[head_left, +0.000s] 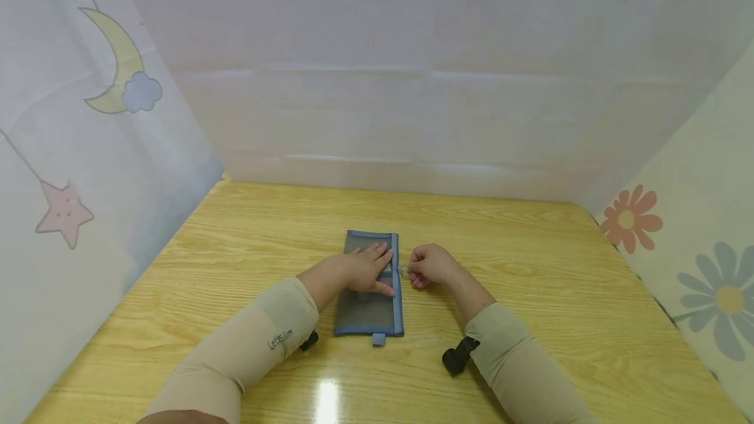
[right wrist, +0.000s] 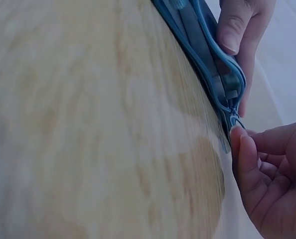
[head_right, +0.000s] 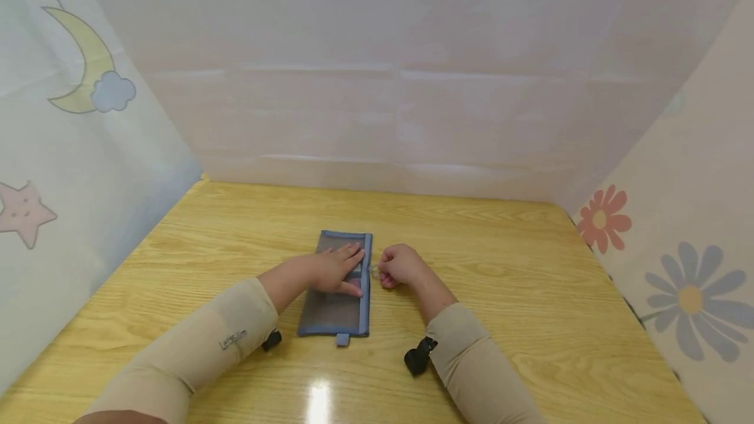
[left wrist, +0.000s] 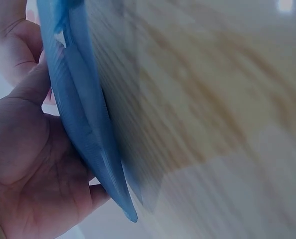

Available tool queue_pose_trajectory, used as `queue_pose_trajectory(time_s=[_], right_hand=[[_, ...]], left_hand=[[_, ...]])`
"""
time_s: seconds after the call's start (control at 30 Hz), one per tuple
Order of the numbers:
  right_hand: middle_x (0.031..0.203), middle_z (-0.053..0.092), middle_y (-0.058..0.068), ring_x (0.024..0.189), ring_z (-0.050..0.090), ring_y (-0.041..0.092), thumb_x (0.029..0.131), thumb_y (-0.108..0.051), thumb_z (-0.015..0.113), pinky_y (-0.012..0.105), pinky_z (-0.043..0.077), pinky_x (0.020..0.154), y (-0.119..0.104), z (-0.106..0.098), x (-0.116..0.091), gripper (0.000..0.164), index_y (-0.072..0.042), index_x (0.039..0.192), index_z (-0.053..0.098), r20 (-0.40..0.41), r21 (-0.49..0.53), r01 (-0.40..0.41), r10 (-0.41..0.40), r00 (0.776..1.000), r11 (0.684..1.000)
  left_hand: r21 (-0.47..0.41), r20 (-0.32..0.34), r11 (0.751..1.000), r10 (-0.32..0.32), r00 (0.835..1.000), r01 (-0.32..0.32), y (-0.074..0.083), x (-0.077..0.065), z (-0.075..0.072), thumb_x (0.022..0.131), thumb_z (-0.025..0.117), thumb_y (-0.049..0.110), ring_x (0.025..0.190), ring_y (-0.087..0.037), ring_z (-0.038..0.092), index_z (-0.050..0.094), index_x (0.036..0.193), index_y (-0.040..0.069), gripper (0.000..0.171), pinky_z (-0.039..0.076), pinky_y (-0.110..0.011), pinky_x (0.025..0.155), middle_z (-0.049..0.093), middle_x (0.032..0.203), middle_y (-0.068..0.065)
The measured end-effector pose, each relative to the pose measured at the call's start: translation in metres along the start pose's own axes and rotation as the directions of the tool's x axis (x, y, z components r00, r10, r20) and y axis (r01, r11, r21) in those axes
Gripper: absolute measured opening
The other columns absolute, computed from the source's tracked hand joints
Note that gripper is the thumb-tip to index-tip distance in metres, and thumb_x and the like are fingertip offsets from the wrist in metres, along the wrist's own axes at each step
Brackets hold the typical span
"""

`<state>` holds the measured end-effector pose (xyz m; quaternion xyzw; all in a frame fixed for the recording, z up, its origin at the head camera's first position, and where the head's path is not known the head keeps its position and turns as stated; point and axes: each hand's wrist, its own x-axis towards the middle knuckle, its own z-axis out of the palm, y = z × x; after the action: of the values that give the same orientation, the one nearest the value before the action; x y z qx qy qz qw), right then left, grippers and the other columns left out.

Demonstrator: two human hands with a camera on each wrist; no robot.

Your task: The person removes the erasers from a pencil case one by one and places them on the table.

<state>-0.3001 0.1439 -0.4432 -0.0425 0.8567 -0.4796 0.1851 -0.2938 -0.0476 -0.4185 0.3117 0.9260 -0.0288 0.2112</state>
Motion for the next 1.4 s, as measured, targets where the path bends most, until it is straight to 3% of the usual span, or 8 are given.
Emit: queue_pose_trajectory(time_s=[0.23,0.9,1.17,1.4], right_hand=[[0.065,0.059,0.009,0.054,0.058,0.015,0.090,-0.003,0.052,0.029,0.051,0.052,0.000,-0.004,-0.007,0.013,0.005,0.081,0.056,0.084,-0.016,-0.005,0.006,0.996,1.000],[0.067,0.059,0.009,0.055,0.059,0.015,0.091,-0.003,0.051,0.030,0.052,0.052,0.006,-0.011,-0.011,0.014,0.005,0.081,0.057,0.154,-0.012,0.030,-0.027,0.988,0.999],[0.066,0.059,0.009,0.054,0.059,0.015,0.091,-0.003,0.051,0.029,0.052,0.052,0.007,-0.012,-0.009,0.014,0.004,0.080,0.057,0.152,0.010,0.024,-0.025,0.988,1.000],[0.067,0.060,0.010,0.055,0.060,0.016,0.091,-0.004,0.051,0.030,0.052,0.053,0.008,-0.011,-0.006,0.015,0.003,0.079,0.057,0.102,0.000,0.015,-0.015,0.995,1.000]], left_hand=[[-0.001,0.044,1.000,0.007,0.999,-0.007,0.005,-0.004,-0.003,0.082,0.036,0.068,0.139,-0.018,-0.004,0.000,0.147,0.014,0.092,0.008,-0.043,0.110,-0.006,0.153,-0.004],[-0.039,0.044,0.999,0.033,0.998,-0.032,0.008,-0.006,0.000,0.083,0.038,0.066,0.139,-0.018,-0.003,0.000,0.147,0.014,0.091,0.009,-0.043,0.110,-0.004,0.153,-0.003],[-0.033,0.039,0.999,0.036,0.999,-0.034,0.011,-0.008,0.000,0.082,0.039,0.067,0.139,-0.018,-0.002,0.004,0.148,0.014,0.091,0.009,-0.044,0.110,-0.003,0.153,-0.004],[-0.016,0.052,0.999,0.040,0.998,-0.039,0.011,-0.006,0.000,0.083,0.037,0.066,0.139,-0.018,-0.004,0.002,0.148,0.015,0.089,0.009,-0.044,0.110,-0.004,0.153,-0.004]])
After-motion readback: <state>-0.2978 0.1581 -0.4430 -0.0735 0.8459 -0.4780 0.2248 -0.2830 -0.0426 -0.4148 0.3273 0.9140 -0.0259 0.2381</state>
